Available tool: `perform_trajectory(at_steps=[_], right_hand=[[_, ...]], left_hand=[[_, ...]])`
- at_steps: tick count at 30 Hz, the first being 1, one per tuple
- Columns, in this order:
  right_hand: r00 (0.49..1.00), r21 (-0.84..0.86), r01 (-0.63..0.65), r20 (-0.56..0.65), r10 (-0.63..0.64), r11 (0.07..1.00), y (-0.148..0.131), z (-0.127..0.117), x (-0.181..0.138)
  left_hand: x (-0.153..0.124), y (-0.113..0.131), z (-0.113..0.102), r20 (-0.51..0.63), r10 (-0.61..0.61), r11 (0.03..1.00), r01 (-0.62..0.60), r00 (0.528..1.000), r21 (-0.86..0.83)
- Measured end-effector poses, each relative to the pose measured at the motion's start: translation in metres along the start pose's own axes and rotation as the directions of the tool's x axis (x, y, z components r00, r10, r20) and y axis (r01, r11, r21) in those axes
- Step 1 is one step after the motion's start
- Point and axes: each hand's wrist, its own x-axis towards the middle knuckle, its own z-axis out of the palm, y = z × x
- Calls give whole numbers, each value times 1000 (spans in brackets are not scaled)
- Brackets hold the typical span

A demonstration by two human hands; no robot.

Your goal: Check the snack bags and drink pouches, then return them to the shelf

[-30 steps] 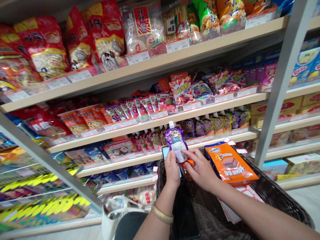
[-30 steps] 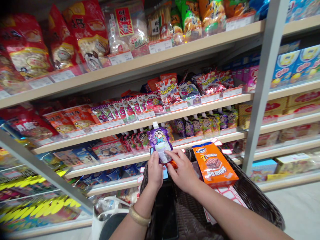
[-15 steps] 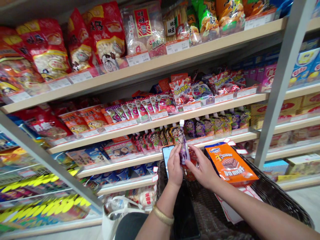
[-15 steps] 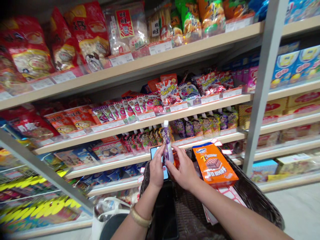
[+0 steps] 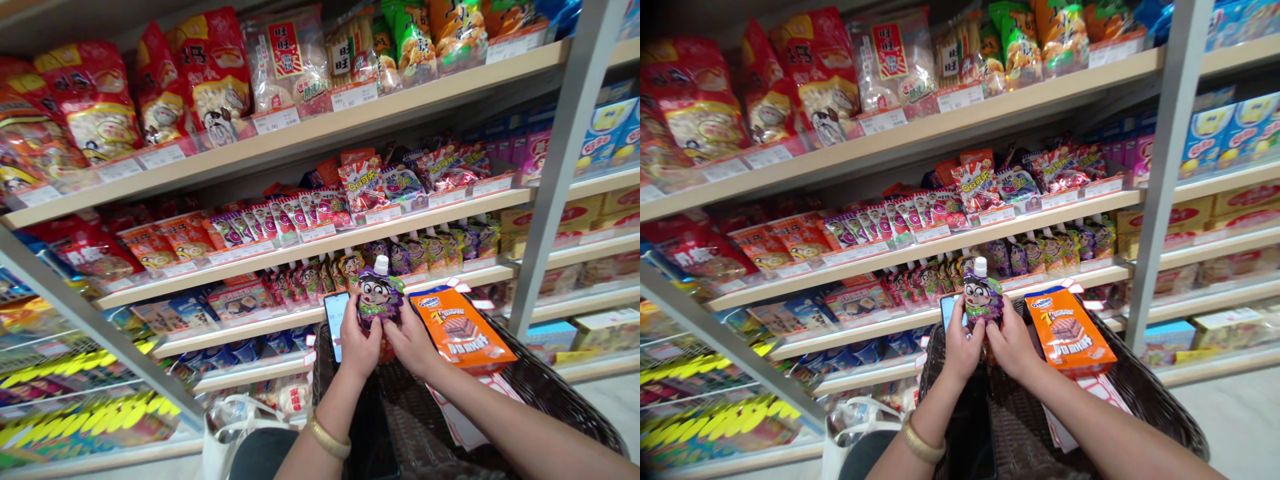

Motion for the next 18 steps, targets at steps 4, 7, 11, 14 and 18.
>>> perform_trajectory(at_steps=[4, 7, 11, 14, 18], right_hand=[[989, -109, 135, -54, -141, 985, -4, -4, 1], [968, -149, 216, -94, -232, 965, -8, -8, 2], [918, -156, 347, -145, -369, 925, -12, -10, 3], [869, -163, 452, -141, -474, 877, -15, -12, 5], [840, -214, 501, -114, -531, 839, -23, -15, 8]], left_hand=[[-2, 2, 1, -23, -6, 1000, 5, 1000, -14], [-3, 4, 1, -26, 0, 1000, -1, 1000, -22], [-3, 5, 1, -23, 1, 1000, -1, 1000, -15], [-3, 4, 1, -25, 13, 1000, -13, 1000, -14], [-4, 2, 2, -23, 13, 1000, -14, 1000, -21]])
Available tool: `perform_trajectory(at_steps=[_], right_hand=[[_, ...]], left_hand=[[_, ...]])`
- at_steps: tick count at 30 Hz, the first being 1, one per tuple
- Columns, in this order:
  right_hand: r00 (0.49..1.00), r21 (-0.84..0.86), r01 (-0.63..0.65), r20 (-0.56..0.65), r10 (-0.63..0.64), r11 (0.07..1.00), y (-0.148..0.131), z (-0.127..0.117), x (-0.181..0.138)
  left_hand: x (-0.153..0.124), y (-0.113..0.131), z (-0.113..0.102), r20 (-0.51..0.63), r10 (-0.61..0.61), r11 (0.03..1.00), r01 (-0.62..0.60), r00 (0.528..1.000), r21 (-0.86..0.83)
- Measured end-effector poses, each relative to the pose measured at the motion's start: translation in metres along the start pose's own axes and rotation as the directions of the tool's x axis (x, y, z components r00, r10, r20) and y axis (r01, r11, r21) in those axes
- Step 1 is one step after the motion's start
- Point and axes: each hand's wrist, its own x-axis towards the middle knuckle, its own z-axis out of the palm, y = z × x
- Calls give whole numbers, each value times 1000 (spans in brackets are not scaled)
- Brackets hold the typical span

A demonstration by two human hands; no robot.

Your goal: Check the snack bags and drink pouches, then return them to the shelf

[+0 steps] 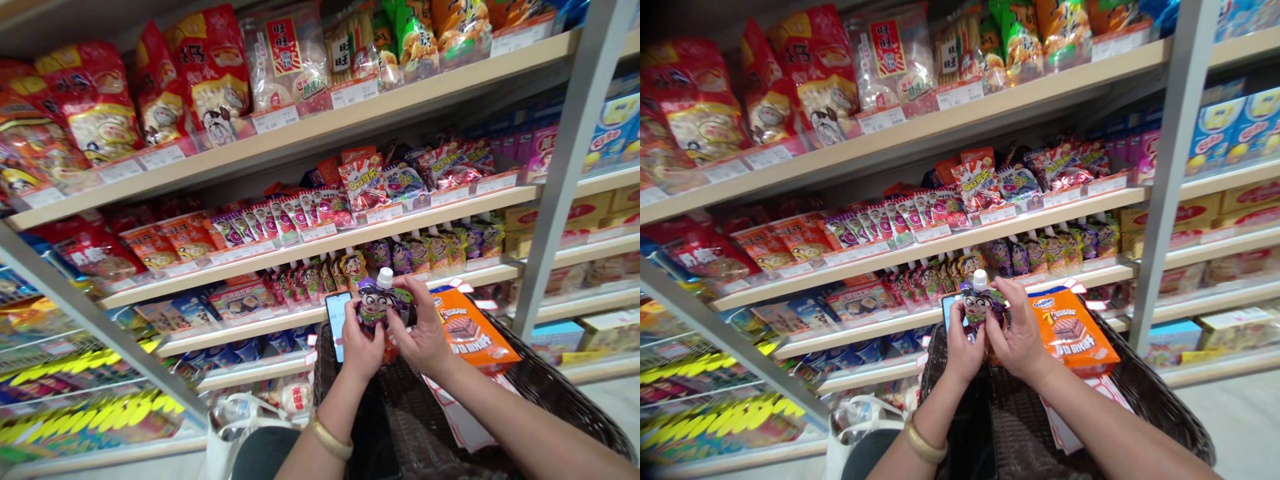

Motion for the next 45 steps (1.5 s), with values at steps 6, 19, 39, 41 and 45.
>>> perform_trajectory(at_steps=[6, 19, 39, 41, 45], right_hand=[[998, -71, 2, 57, 2, 997, -6, -3, 7], [948, -107, -195, 235, 215, 975, -5, -8, 36], [683, -548, -413, 342, 646, 727, 104, 27, 99], [646, -576, -412, 362, 672, 707, 116, 33, 96], [566, -595, -357, 475, 674, 720, 134, 39, 90]], left_hand=[[-2, 0, 1, -3, -6, 1000, 6, 1000, -22], [25, 21, -9, -124, 153, 987, -158, 980, -29], [142, -17, 6, 246, -259, 658, -16, 934, 753], [142, -23, 10, 236, -290, 624, -4, 927, 781], [141, -27, 16, 225, -322, 579, 4, 919, 815]])
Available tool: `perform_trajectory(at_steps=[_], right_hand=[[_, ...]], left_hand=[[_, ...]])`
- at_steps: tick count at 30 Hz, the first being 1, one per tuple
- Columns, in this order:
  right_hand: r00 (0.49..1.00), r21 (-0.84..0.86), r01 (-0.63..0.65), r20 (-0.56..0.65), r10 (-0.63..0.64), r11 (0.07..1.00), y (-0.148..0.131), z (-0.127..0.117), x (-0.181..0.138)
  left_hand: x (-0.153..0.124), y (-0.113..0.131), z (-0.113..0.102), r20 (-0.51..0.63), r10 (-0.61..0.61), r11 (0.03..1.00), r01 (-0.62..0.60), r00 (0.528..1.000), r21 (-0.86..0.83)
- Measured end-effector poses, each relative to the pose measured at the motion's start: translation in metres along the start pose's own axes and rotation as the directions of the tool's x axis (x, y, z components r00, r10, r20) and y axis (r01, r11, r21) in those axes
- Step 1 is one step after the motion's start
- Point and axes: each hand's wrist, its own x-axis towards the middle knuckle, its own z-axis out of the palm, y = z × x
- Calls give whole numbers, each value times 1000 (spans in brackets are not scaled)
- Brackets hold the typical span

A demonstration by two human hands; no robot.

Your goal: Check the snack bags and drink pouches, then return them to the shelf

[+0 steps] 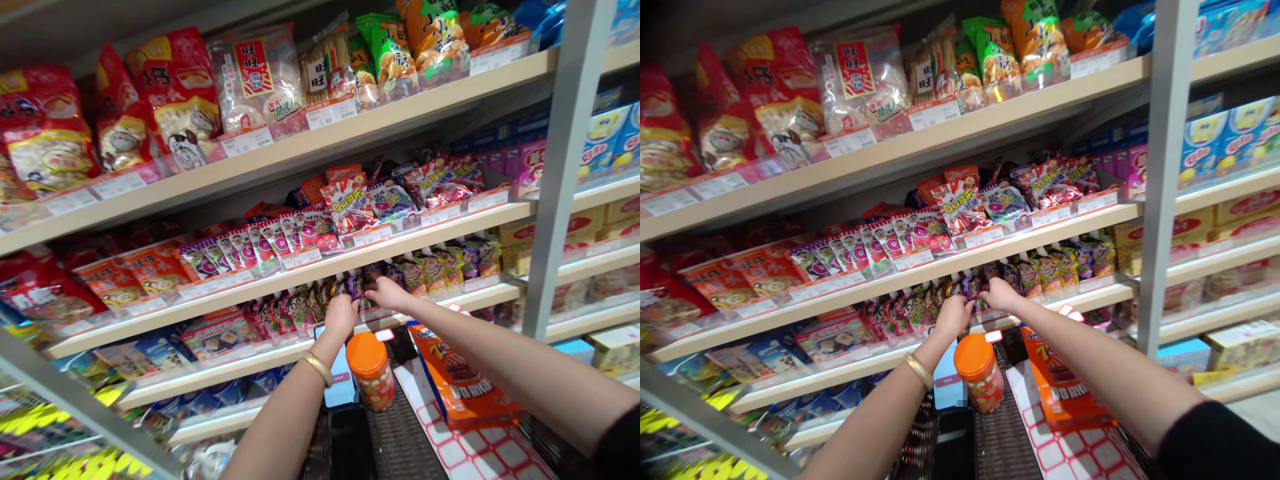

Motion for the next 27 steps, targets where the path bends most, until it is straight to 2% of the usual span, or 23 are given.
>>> perform_trajectory(at_steps=[4, 10, 14, 18, 22, 27], right_hand=[[992, -83, 45, 123, -34, 996, 6, 5, -1], [980, -206, 5, 194, 36, 979, 8, 15, -4], [975, -228, -26, 208, 75, 973, 8, 22, 2], [973, -200, 5, 228, 42, 980, 10, 25, 8], [988, -153, 46, 151, -23, 987, 12, 21, 3], [990, -128, 65, -115, -80, 990, 9, 8, -12]], left_hand=[[-2, 1, -1, -7, 9, 1000, -9, 1000, -1], [1, -2, 4, 56, 161, 981, -153, 985, -122], [12, -1, 11, 83, 140, 976, -124, 987, -179], [21, 1, 15, 96, 107, 968, -81, 990, -239], [26, 3, 19, 100, 100, 940, -61, 990, -335], [30, 6, 23, 71, 138, 854, -83, 988, -513]])
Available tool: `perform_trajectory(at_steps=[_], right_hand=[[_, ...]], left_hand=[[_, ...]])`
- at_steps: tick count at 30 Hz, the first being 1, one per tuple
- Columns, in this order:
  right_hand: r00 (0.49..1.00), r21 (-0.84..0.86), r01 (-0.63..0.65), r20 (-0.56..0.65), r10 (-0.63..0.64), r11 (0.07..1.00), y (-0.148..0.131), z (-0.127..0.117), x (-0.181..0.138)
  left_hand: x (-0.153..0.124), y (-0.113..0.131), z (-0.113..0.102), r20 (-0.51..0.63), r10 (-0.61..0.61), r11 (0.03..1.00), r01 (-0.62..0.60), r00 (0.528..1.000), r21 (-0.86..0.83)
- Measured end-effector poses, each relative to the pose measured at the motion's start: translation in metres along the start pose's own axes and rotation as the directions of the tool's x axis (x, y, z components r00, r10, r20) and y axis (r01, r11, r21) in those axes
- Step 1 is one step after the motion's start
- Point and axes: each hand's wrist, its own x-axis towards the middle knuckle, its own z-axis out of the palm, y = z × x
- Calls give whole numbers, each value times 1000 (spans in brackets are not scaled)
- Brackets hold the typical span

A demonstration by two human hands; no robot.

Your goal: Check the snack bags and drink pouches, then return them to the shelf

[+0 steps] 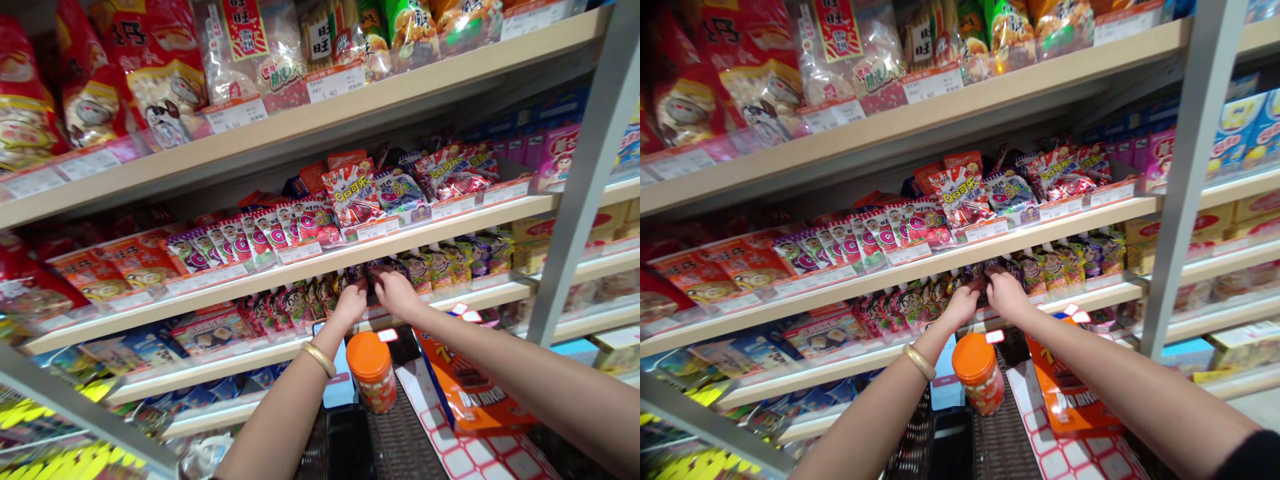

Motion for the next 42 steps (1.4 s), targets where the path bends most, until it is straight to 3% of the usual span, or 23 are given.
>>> perform_trajectory(at_steps=[4, 11, 16, 24, 28, 33, 37, 42], right_hand=[[995, -1, -33, -91, 33, 999, -4, -5, -2], [993, 11, -108, -42, 109, 994, -6, -6, 20], [993, 21, -105, -43, 106, 994, 1, -9, 2], [994, 98, 75, -92, -66, 992, 12, -8, -36], [965, 193, 234, -165, -204, 953, 17, -6, -40], [932, 220, 358, -142, -333, 908, 20, -7, -48], [906, 226, 423, -105, -409, 878, 22, -12, -54], [880, 206, 475, -114, -461, 855, 21, -24, -63]], left_hand=[[7, 1, 5, -48, -8, 989, 1, 999, -148], [13, -1, 9, -71, -63, 947, 37, 995, -320], [14, -3, 8, -55, -89, 910, 59, 995, -410], [5, -1, 10, -55, -135, 829, 83, 989, -552], [-2, 6, 10, -16, -173, 757, 123, 985, -641], [-8, 12, 5, 6, -236, 672, 168, 972, -721], [-11, 15, 2, -26, -233, 653, 136, 972, -745], [-21, 22, 3, -149, -202, 653, 20, 968, -757]])
